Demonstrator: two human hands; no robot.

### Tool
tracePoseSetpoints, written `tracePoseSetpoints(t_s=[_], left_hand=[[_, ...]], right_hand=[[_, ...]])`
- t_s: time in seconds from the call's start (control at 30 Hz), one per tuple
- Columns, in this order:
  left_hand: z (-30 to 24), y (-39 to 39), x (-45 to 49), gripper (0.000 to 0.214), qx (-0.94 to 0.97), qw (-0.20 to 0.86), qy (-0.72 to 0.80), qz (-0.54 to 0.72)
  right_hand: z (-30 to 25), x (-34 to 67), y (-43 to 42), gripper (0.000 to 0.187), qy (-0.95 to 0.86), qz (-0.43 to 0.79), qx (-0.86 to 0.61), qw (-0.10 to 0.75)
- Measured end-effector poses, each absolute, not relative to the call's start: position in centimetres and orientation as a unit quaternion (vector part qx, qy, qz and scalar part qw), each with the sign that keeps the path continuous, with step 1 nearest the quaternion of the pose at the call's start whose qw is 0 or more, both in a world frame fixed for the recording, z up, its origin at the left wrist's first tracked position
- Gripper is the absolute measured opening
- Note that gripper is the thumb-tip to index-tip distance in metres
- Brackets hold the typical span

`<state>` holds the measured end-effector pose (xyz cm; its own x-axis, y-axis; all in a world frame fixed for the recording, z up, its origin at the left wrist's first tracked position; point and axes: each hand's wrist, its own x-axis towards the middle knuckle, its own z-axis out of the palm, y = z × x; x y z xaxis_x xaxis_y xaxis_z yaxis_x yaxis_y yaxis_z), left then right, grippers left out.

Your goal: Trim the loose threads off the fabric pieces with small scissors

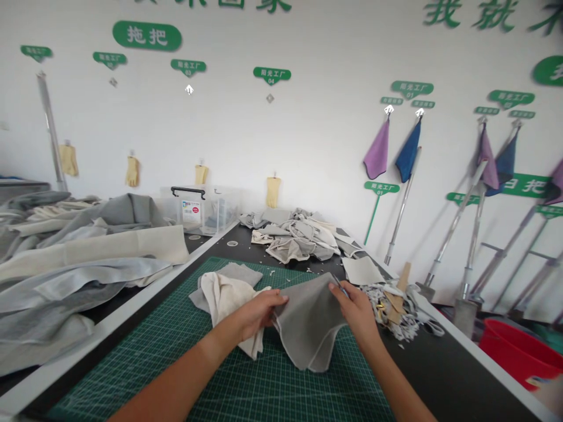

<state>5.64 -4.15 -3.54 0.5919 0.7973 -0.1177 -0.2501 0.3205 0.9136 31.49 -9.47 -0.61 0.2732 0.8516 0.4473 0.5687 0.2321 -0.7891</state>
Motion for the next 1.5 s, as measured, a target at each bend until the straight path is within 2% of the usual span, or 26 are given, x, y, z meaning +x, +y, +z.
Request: tracePoseSetpoints(t_s=[0.1, 0.3, 0.43, 0.57, 0.7, 1.27, 1.5], left_hand=[[-3.4, -3.7, 5.2, 0.034, 0.471, 0.753, 0.268, 0.374], [-4.0, -3.0, 4.8, 0.035, 0.43, 0.77, 0.257, 0.396], [-4.7, -2.6, 5.1, 0.035, 0.397, 0.793, 0.293, 0.358], [-5.2, -2.0, 5.1, 0.027, 0.386, 0.8, 0.332, 0.319], [-5.1, -1.6, 4.8, 0.023, 0.4, 0.815, 0.308, 0.283], [-6.6, -0.6, 5.2, 0.02, 0.397, 0.82, 0.296, 0.287], [-5.8, -1.1, 4.8, 0.033, 0.407, 0.821, 0.292, 0.275]], right_hand=[[-0.5, 31.3, -9.8, 0.045, -0.615, 0.082, -0.608, 0.495], [-1.3, 31.2, -9.6, 0.045, -0.634, 0.066, -0.607, 0.474], [-2.5, 31.6, -8.9, 0.046, -0.63, 0.068, -0.626, 0.456], [-3.9, 31.8, -8.1, 0.046, -0.635, 0.085, -0.639, 0.425], [-5.3, 32.0, -7.5, 0.044, -0.648, 0.107, -0.638, 0.402], [-6.0, 32.3, -7.0, 0.04, -0.653, 0.112, -0.629, 0.406], [-5.9, 32.2, -7.1, 0.041, -0.653, 0.112, -0.627, 0.41]])
